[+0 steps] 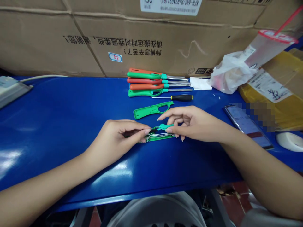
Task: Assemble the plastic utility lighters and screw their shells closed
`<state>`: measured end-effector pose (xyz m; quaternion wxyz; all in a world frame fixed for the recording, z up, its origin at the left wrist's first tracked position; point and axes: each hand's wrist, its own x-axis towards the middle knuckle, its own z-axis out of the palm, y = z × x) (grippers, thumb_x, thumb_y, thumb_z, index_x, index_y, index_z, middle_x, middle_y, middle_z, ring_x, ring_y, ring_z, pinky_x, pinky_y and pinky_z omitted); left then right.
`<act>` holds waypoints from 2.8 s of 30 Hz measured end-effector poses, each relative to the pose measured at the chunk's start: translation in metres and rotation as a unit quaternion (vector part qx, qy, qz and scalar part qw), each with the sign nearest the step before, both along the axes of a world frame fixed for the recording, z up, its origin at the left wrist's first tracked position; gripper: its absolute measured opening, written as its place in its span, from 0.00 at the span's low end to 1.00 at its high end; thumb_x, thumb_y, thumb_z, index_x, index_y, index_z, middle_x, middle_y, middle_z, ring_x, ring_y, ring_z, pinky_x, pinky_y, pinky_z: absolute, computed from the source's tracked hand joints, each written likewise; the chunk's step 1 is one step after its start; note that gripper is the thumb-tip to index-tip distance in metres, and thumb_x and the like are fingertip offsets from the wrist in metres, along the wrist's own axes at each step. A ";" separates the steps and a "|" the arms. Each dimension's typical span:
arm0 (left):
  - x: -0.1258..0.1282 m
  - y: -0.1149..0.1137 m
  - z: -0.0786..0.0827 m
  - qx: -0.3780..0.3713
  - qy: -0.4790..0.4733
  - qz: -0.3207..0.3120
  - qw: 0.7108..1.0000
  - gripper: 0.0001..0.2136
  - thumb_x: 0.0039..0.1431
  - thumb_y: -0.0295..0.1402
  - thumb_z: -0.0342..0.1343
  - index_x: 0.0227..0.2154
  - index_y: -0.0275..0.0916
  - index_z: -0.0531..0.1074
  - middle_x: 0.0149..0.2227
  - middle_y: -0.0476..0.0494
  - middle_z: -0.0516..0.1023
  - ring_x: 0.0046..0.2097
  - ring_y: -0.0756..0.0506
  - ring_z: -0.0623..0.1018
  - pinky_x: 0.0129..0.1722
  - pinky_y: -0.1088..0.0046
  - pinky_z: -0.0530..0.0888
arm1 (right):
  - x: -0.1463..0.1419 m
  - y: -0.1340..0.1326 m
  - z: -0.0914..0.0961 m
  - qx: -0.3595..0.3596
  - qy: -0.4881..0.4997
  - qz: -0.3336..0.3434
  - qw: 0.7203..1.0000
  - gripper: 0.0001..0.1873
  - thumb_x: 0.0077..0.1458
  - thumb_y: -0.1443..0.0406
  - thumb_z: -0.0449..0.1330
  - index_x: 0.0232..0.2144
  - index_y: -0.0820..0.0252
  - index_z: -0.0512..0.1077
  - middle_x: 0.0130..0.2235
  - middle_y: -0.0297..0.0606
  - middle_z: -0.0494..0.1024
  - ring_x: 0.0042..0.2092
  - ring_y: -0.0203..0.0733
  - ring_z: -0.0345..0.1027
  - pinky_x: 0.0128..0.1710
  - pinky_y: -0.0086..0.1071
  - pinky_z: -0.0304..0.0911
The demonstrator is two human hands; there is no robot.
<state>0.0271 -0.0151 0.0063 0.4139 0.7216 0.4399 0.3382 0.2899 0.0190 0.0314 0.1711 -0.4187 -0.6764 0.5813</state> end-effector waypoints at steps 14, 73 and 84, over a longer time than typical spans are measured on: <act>-0.002 0.001 0.004 0.058 0.034 -0.034 0.997 0.06 0.62 0.33 0.67 0.40 0.42 0.87 0.34 0.47 0.87 0.31 0.49 0.85 0.32 0.81 0.81 | -0.010 0.000 0.001 -0.065 0.083 -0.042 0.994 0.15 0.57 0.57 0.71 0.40 0.62 0.81 0.26 0.30 0.77 0.24 0.31 0.72 0.23 0.25 0.74; 0.006 -0.005 -0.003 0.034 -0.017 0.019 0.999 0.05 0.61 0.33 0.68 0.37 0.40 0.86 0.32 0.48 0.86 0.26 0.51 0.80 0.26 0.79 0.76 | -0.006 -0.015 0.001 0.353 -0.146 0.173 0.908 0.16 0.65 0.69 0.58 0.54 0.50 0.69 0.42 0.33 0.81 0.40 0.38 0.75 0.42 0.30 0.63; 0.006 -0.006 -0.005 0.012 -0.031 0.023 0.999 0.04 0.62 0.32 0.68 0.37 0.40 0.86 0.32 0.48 0.87 0.25 0.54 0.80 0.26 0.84 0.75 | -0.006 -0.014 -0.008 0.482 -0.164 0.207 0.835 0.06 0.68 0.71 0.54 0.42 0.60 0.71 0.40 0.40 0.77 0.43 0.43 0.70 0.40 0.35 0.63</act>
